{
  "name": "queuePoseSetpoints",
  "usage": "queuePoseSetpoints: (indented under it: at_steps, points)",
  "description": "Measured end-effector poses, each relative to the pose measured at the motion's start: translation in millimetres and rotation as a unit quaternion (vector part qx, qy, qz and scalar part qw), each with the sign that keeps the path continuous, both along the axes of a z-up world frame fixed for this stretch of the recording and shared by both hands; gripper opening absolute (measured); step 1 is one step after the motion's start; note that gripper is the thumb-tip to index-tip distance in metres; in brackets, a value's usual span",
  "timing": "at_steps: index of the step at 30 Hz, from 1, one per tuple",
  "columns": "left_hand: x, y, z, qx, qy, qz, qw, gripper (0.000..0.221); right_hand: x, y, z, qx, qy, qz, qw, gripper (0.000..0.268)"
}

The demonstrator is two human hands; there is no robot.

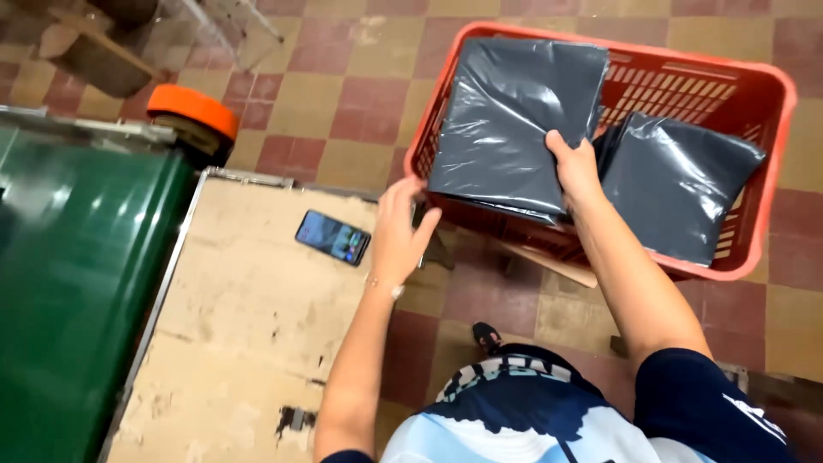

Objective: Folding plastic bags and placing them into a red plastic crate for storage

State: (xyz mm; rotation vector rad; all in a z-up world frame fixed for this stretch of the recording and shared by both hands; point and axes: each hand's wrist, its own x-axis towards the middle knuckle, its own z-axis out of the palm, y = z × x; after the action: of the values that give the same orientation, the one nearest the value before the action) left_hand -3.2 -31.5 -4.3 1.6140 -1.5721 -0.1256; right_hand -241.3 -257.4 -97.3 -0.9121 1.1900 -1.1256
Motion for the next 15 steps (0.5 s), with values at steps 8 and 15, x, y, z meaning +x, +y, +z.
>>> queuePoseSetpoints:
  at_steps: [8, 15]
  points:
    - [-13, -142, -107, 0.167, -0.007, -0.028, 0.986, 0.059, -20, -23, -68, 0.085, 0.008, 0.033, 0.996, 0.033]
    - [-10, -155, -133, 0.067, -0.046, -0.014, 0.997, 0.048, -28, -26, -70, 0.077, -0.014, 0.058, 0.995, 0.030]
